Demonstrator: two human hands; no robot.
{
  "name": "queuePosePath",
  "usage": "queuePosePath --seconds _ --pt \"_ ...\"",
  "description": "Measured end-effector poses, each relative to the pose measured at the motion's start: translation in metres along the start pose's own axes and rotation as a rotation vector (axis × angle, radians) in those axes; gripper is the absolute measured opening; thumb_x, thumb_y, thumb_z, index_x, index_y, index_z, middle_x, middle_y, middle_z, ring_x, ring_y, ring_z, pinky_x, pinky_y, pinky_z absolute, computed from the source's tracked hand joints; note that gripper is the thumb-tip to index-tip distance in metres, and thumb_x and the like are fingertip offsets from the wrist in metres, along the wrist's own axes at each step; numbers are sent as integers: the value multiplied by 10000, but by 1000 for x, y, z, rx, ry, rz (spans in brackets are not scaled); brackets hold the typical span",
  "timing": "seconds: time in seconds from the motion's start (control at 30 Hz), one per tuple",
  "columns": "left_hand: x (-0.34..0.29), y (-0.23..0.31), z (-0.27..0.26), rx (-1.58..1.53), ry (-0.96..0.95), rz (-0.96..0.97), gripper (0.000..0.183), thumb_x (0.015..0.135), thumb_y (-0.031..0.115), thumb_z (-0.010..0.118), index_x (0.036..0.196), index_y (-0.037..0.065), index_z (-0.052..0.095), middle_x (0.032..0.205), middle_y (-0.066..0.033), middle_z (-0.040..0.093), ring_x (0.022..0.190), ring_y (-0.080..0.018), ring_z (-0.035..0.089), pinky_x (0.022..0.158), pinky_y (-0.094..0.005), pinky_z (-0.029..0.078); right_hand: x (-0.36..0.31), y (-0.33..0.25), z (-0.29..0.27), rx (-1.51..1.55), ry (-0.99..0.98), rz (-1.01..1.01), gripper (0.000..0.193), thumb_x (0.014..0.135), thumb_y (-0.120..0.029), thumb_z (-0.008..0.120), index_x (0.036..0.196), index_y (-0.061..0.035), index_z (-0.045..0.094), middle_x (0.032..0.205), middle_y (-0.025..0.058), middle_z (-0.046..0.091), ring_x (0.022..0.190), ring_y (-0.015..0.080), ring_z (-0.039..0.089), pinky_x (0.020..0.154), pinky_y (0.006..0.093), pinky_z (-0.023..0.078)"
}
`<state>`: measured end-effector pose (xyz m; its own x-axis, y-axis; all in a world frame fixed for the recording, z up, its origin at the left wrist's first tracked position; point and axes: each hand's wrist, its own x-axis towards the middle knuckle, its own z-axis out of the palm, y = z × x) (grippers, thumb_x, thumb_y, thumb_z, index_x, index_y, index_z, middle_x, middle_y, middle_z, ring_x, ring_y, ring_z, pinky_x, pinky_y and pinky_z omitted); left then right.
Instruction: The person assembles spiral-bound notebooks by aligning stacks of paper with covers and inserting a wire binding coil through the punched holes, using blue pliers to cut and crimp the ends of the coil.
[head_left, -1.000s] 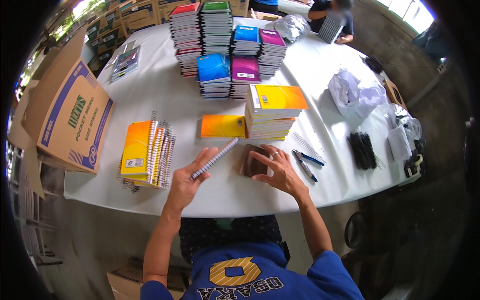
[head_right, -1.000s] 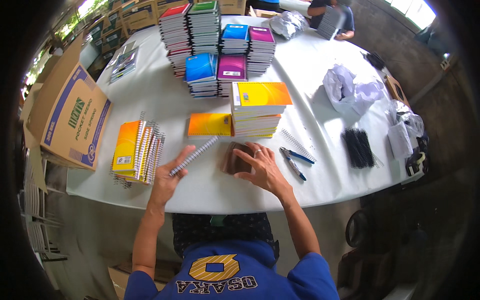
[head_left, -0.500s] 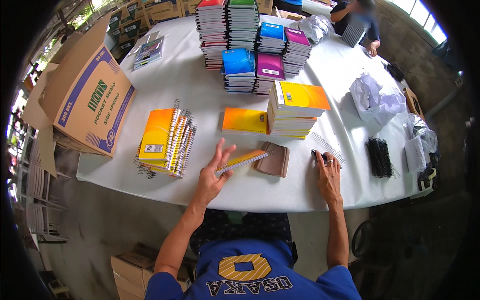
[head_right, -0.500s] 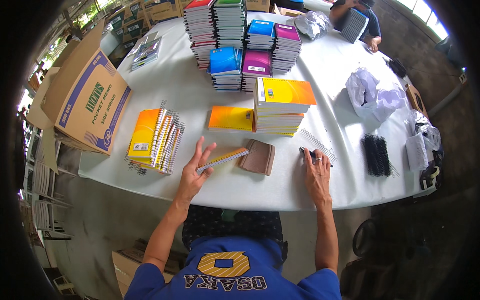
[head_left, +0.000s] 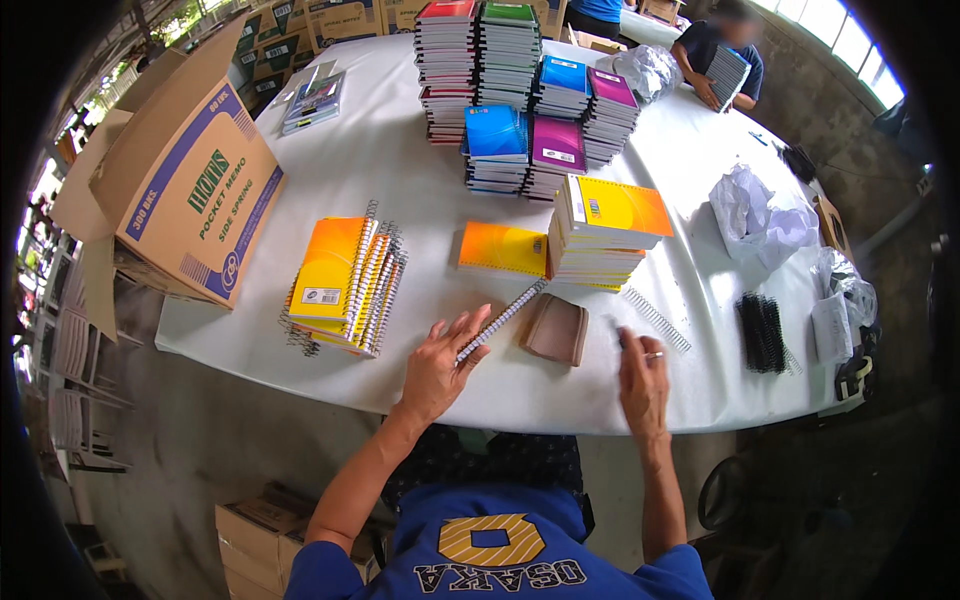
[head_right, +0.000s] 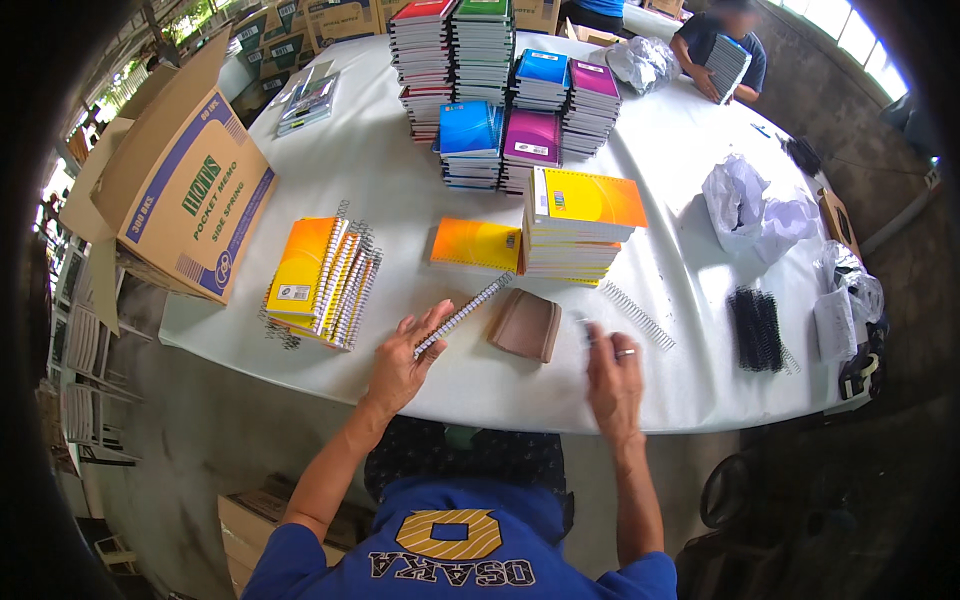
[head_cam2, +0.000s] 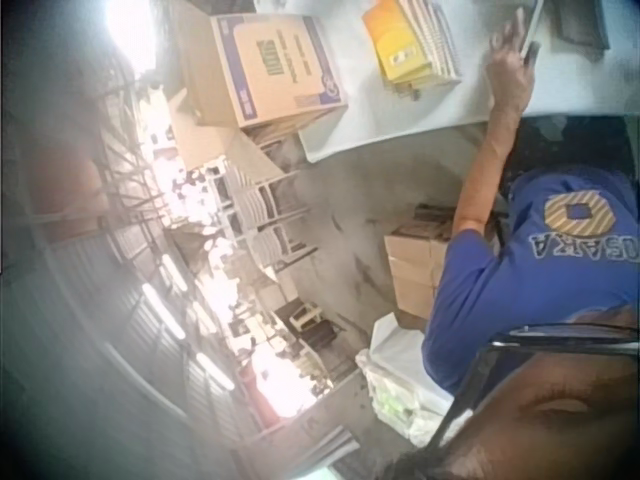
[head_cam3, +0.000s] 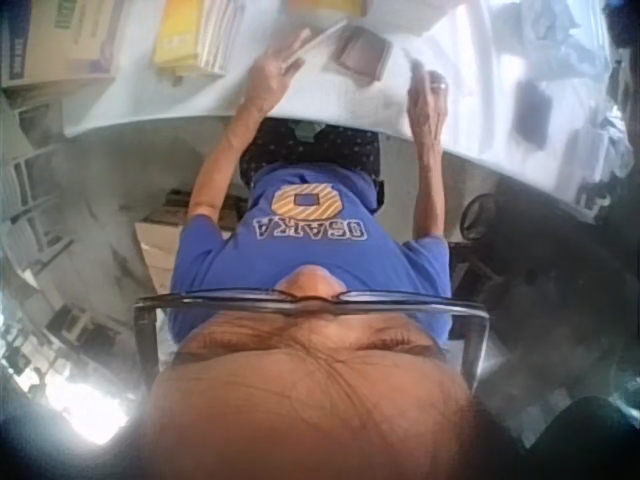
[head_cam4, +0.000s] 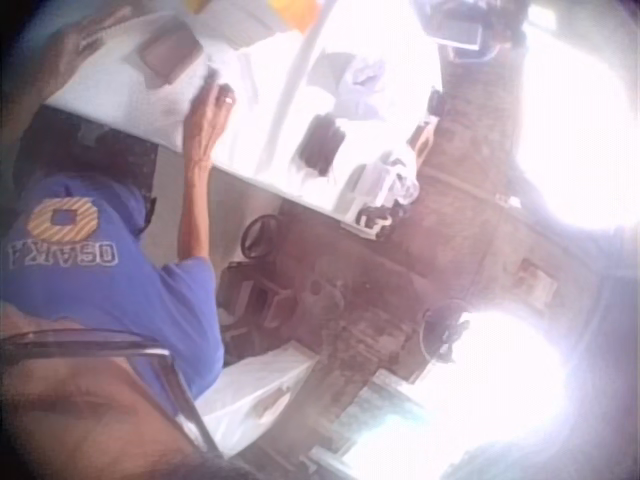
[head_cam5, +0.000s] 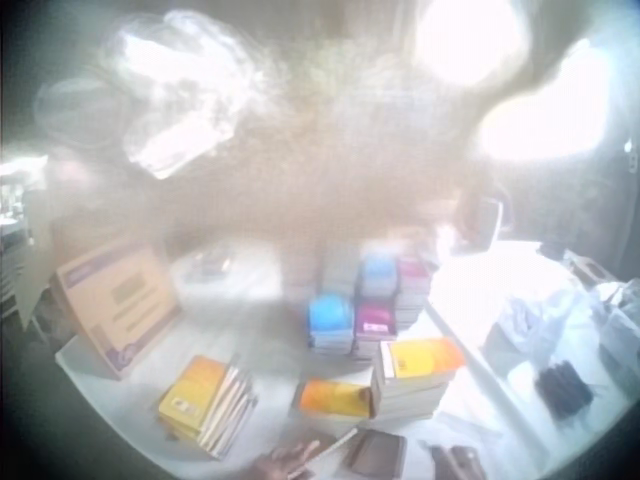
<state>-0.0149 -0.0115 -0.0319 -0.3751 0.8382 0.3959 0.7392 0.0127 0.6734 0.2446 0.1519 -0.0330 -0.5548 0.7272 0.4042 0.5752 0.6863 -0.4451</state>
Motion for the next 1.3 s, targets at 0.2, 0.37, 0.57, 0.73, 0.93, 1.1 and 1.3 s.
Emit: queuePosePath --seconds 0.2,0.37,0.57,0.73,0.93,1.1,1.3 --pt "3 21 2 337 130 85 537 922 320 632 1400 110 505 1217 -93 655 1104 -307 640 868 -403 542 8 -116 -9 174 -123 -392 462 810 -189 739 1255 -146 622 1067 104 543 917 252 565 762 385 458" --pt "4 29 -5 381 168 124 583 868 249 685 1395 76 503 1182 -93 672 1083 -306 649 850 -394 550 11 -114 -7 147 -116 -453 474 811 -229 744 1261 -155 614 1065 90 532 904 237 555 727 382 441" --pt "3 31 -9 450 167 117 563 881 250 678 1388 71 510 1179 -87 677 1062 -302 664 795 -377 571 12 -113 -5 174 -102 -482 475 812 -223 742 1263 -154 610 1065 91 529 902 238 554 732 382 439" --pt "3 30 -7 475 164 111 540 901 270 663 1381 70 517 1167 -80 684 1041 -299 676 757 -365 583 13 -117 -10 163 -140 -497 449 811 -131 730 1246 -107 624 1032 120 573 901 258 606 732 374 479" --pt "6 32 -6 425 176 130 519 883 233 687 1365 104 543 1138 -122 684 1058 -300 667 755 -381 573 32 -108 -22 793 -902 219 284 964 -176 584 1211 -37 610 841 140 593 671 242 611 626 344 512" --pt "5 27 -18 406 148 65 552 850 249 712 1359 104 552 1254 -49 647 1155 -299 619 909 -390 532 32 -68 -29 401 -422 -65 263 950 -156 589 1199 -84 638 920 152 623 845 276 636 745 397 509" --pt "18 15 -68 -461 -171 70 589 898 345 626 1392 48 502 1425 -75 526 1385 -312 407 1141 -465 282 26 -14 -13 105 -46 -83 573 763 -63 780 1295 -93 568 1289 167 532 1137 355 546 953 414 474"
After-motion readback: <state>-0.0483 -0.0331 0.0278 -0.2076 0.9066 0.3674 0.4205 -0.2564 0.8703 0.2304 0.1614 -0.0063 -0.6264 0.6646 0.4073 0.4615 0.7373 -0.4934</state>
